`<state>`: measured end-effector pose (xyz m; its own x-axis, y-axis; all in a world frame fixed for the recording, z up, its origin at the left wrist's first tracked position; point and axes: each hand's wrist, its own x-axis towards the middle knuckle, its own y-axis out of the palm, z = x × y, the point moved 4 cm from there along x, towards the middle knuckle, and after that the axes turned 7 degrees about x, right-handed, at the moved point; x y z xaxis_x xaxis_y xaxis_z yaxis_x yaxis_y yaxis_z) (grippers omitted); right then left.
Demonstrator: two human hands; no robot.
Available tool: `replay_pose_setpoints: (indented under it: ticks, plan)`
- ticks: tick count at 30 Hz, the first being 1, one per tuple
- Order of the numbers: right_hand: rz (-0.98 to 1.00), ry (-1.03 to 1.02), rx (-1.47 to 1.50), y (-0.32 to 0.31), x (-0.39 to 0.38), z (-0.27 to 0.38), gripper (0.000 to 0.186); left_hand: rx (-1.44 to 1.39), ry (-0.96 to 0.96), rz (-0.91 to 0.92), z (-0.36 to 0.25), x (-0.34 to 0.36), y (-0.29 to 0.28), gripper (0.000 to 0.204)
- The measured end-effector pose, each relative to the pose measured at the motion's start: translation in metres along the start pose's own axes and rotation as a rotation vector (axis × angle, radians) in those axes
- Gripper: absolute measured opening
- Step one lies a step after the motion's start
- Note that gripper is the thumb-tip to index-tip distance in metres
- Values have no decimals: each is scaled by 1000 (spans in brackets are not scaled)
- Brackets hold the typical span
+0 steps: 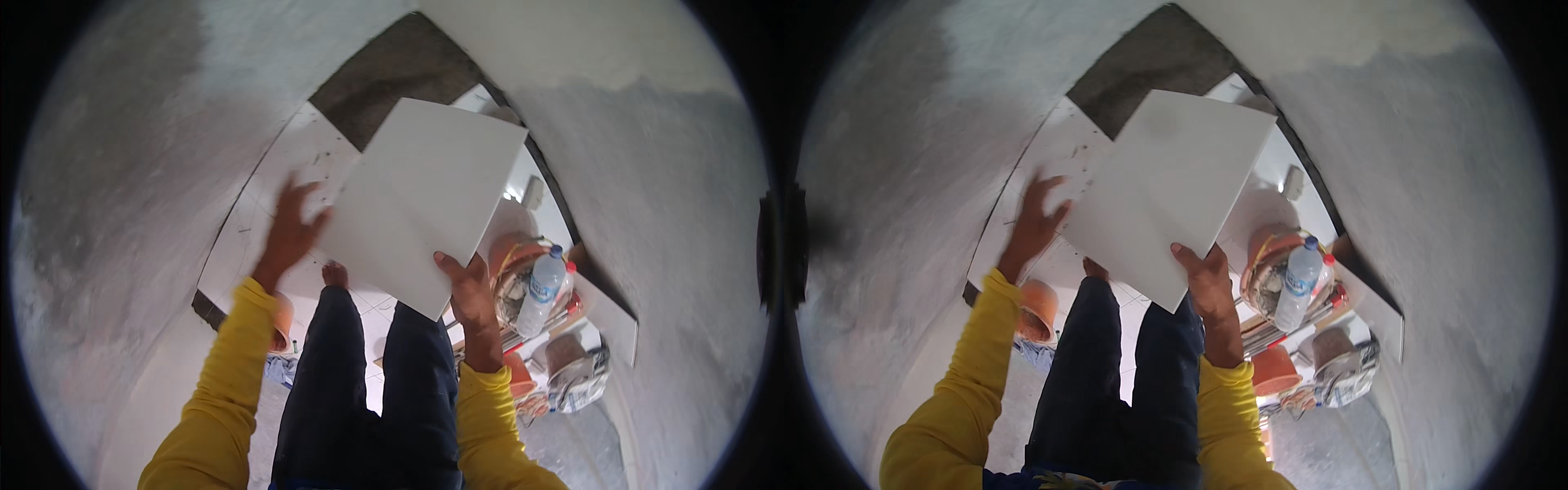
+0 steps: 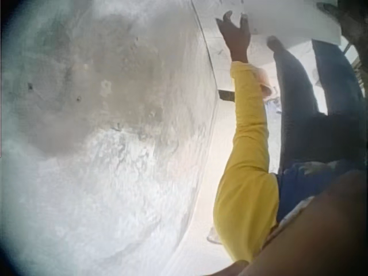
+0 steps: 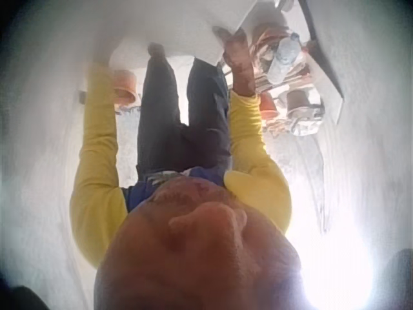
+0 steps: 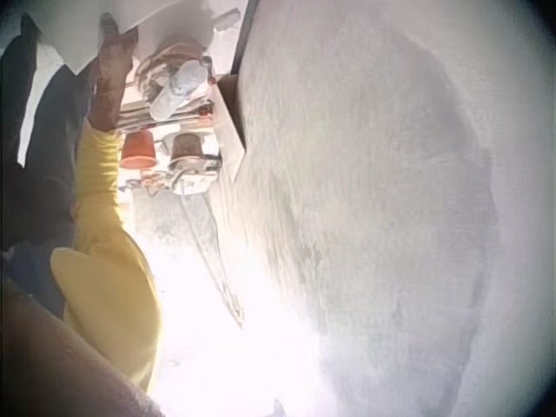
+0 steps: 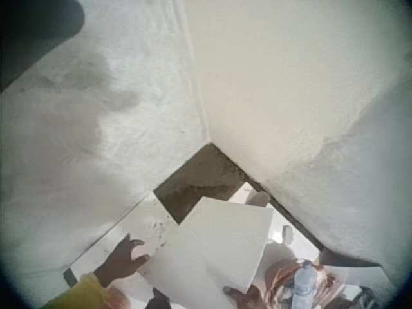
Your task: The person scoops cement from a bucket using a trowel and spreads it onto a tiled floor. The person repeatedly smooths the cement in a specific area to prepare the surface.
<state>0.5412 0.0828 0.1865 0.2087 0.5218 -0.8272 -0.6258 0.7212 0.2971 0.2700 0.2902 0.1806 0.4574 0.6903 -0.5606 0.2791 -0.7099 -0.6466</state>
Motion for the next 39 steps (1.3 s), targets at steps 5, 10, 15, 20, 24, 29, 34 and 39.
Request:
replay_pose_setpoints:
  ticks: [5,10,15,20,24,29,34,39]
  plan:
    - [-5,-26,-313,46,-28,22,46,-162,375,143,-128,-21,71,65]
    - [-19,20,-226,39,-64,28,46,552,8,263,29,39,85,67]
    - [-55,-13,-222,44,-74,24,47,-106,19,-308,-7,34,66,75]
    - [-67,-34,-203,66,-99,3,39,-149,698,-30,-202,43,70,78]
    - [-41,54,-245,58,-130,-10,37,16,448,-285,-142,115,57,60]
    - [-43,-60,-351,53,-153,-26,37,85,-51,-397,43,81,14,70]
    - [-148,-359,-706,84,-170,-61,50,-387,-24,107,-4,-84,-3,76]
    - [-227,-740,-748,138,-215,-123,56,-806,-156,189,-55,-198,-13,86]
